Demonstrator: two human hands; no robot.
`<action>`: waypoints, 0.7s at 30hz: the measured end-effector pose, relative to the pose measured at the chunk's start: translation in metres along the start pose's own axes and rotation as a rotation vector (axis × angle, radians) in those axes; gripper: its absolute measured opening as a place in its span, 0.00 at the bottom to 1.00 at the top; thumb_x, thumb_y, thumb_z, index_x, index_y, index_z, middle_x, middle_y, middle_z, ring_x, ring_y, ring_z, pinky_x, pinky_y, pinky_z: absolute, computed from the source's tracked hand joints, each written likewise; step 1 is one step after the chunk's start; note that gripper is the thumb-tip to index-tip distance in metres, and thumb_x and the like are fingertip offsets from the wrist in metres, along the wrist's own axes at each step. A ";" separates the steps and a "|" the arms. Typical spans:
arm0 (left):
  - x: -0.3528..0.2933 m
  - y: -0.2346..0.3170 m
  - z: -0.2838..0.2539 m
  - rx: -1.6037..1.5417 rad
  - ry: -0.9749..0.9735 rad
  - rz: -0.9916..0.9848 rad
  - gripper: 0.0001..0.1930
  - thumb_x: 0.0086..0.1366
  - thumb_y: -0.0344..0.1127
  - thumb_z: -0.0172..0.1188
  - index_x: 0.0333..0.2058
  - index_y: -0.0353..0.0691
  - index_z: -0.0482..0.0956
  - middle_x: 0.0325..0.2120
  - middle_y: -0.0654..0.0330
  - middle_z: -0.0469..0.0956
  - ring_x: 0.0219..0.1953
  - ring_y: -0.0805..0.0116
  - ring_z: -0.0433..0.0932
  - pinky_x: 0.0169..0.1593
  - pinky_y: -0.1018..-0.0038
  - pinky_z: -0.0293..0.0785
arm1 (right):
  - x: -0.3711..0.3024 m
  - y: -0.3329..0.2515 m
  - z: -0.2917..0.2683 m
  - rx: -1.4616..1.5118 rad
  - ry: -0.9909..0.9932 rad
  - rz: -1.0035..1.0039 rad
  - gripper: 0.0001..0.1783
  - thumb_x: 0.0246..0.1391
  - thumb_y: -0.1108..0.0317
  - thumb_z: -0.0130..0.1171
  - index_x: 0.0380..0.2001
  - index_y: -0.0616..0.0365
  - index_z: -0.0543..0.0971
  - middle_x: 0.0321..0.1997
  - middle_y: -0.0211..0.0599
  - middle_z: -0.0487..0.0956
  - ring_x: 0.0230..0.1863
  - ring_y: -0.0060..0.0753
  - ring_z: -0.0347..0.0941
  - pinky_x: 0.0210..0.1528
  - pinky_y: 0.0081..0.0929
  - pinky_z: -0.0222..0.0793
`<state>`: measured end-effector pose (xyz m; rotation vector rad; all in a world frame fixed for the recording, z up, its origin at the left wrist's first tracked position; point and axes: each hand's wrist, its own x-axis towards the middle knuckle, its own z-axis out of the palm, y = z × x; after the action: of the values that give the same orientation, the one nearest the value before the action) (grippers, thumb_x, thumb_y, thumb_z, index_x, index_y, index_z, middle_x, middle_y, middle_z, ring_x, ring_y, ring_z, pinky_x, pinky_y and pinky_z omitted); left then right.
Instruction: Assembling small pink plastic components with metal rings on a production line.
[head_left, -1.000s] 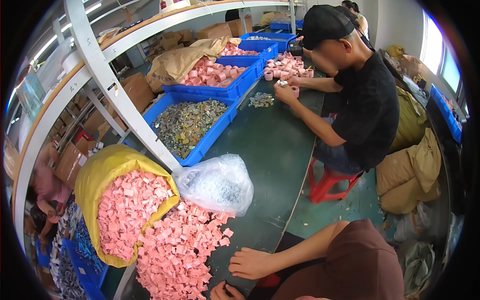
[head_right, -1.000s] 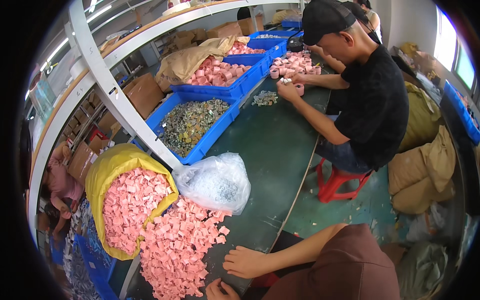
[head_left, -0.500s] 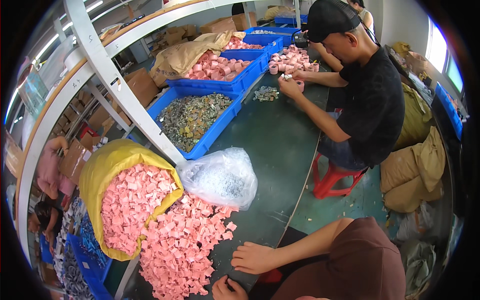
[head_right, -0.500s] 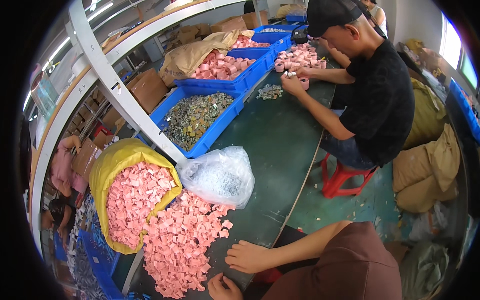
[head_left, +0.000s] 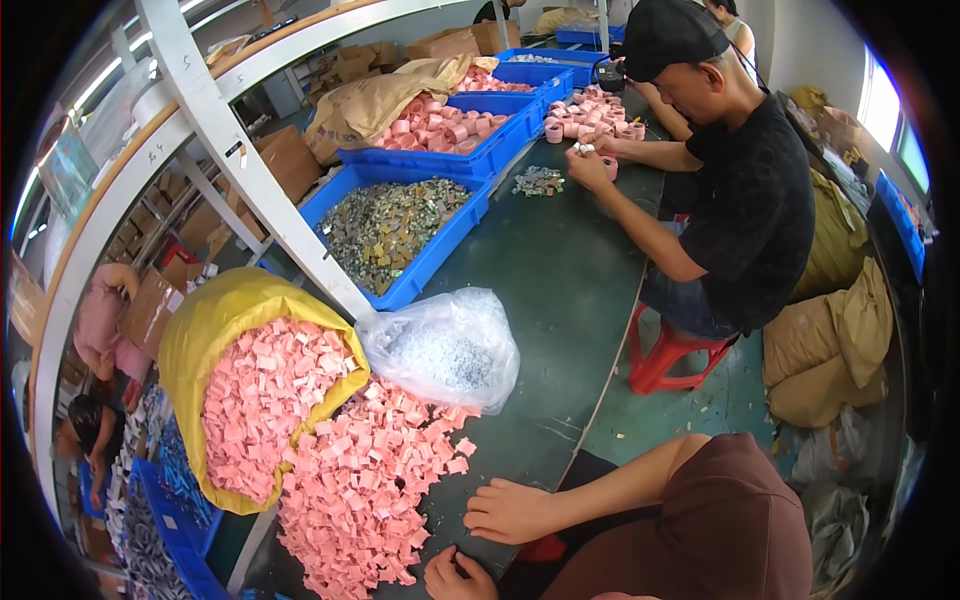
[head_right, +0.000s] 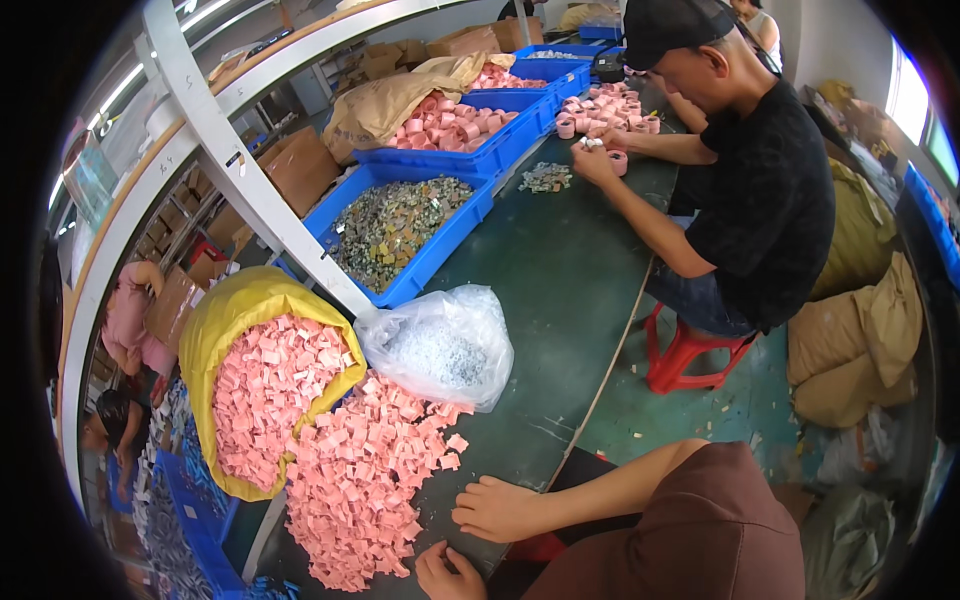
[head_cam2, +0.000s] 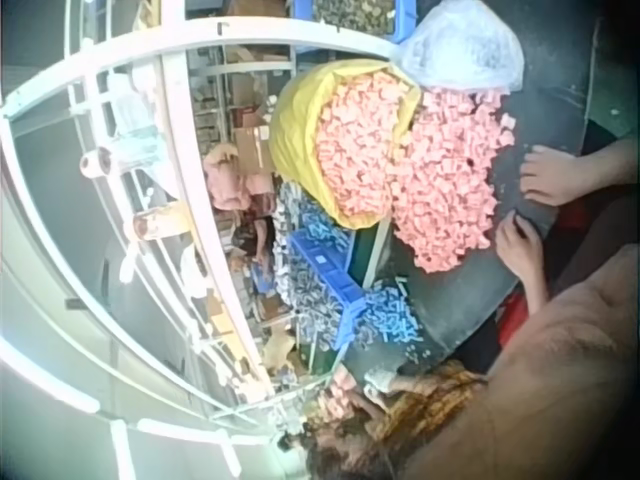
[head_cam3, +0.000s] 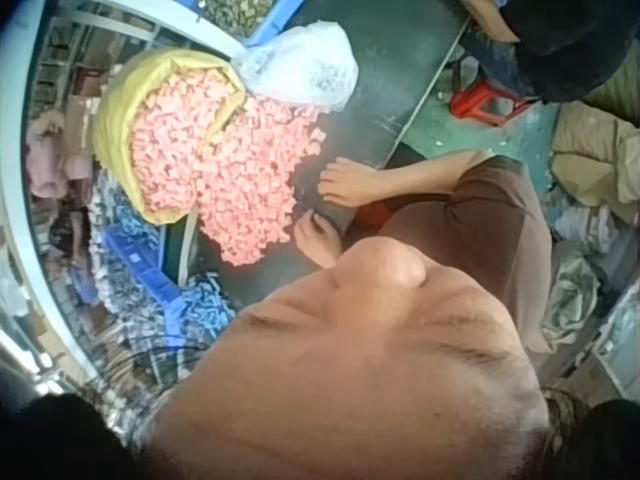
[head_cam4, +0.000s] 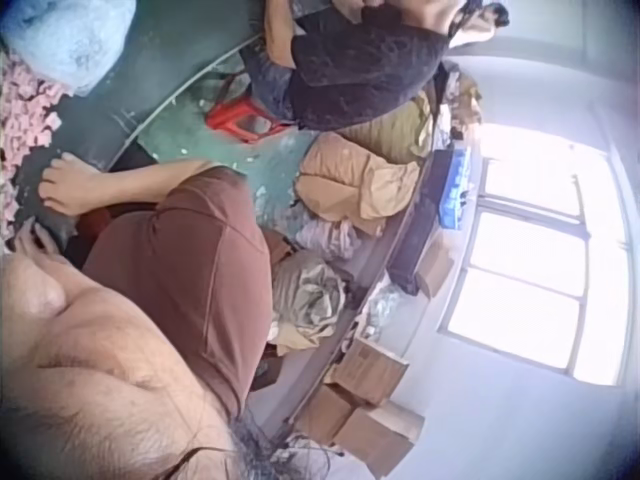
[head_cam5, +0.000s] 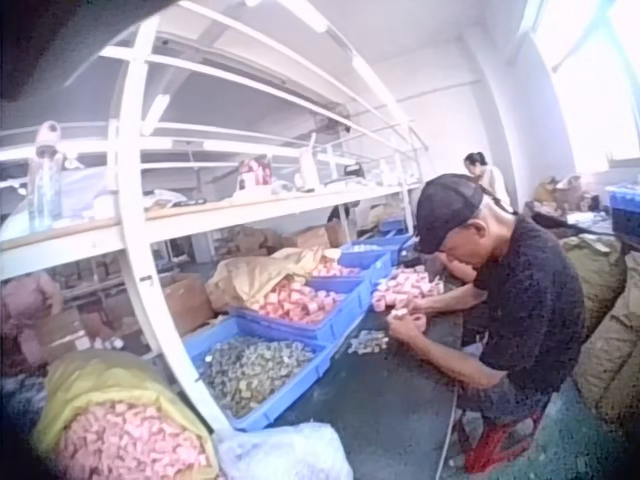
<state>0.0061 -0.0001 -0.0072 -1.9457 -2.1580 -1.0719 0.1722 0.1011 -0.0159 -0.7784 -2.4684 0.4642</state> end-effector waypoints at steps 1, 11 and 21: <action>-0.001 -0.001 0.000 0.000 0.000 -0.003 0.07 0.64 0.28 0.58 0.41 0.38 0.79 0.35 0.47 0.79 0.38 0.45 0.78 0.43 0.55 0.75 | 0.000 0.000 0.000 0.001 -0.003 -0.001 0.10 0.64 0.57 0.55 0.39 0.49 0.75 0.38 0.30 0.73 0.41 0.34 0.69 0.43 0.34 0.62; 0.001 0.000 -0.002 0.016 -0.018 0.006 0.08 0.65 0.29 0.58 0.43 0.38 0.79 0.36 0.48 0.79 0.39 0.46 0.78 0.43 0.56 0.75 | 0.001 0.000 -0.001 0.021 0.016 -0.001 0.09 0.63 0.57 0.56 0.38 0.49 0.75 0.37 0.30 0.72 0.40 0.34 0.69 0.43 0.34 0.62; 0.002 0.002 -0.005 0.011 -0.012 0.020 0.08 0.65 0.28 0.58 0.43 0.38 0.79 0.36 0.48 0.79 0.39 0.46 0.78 0.43 0.56 0.76 | 0.001 -0.002 -0.002 0.020 0.020 0.004 0.09 0.63 0.57 0.56 0.37 0.49 0.75 0.37 0.30 0.73 0.40 0.34 0.69 0.42 0.34 0.62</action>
<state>0.0053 -0.0009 -0.0021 -1.9694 -2.1413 -1.0457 0.1715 0.1009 -0.0133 -0.7756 -2.4402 0.4798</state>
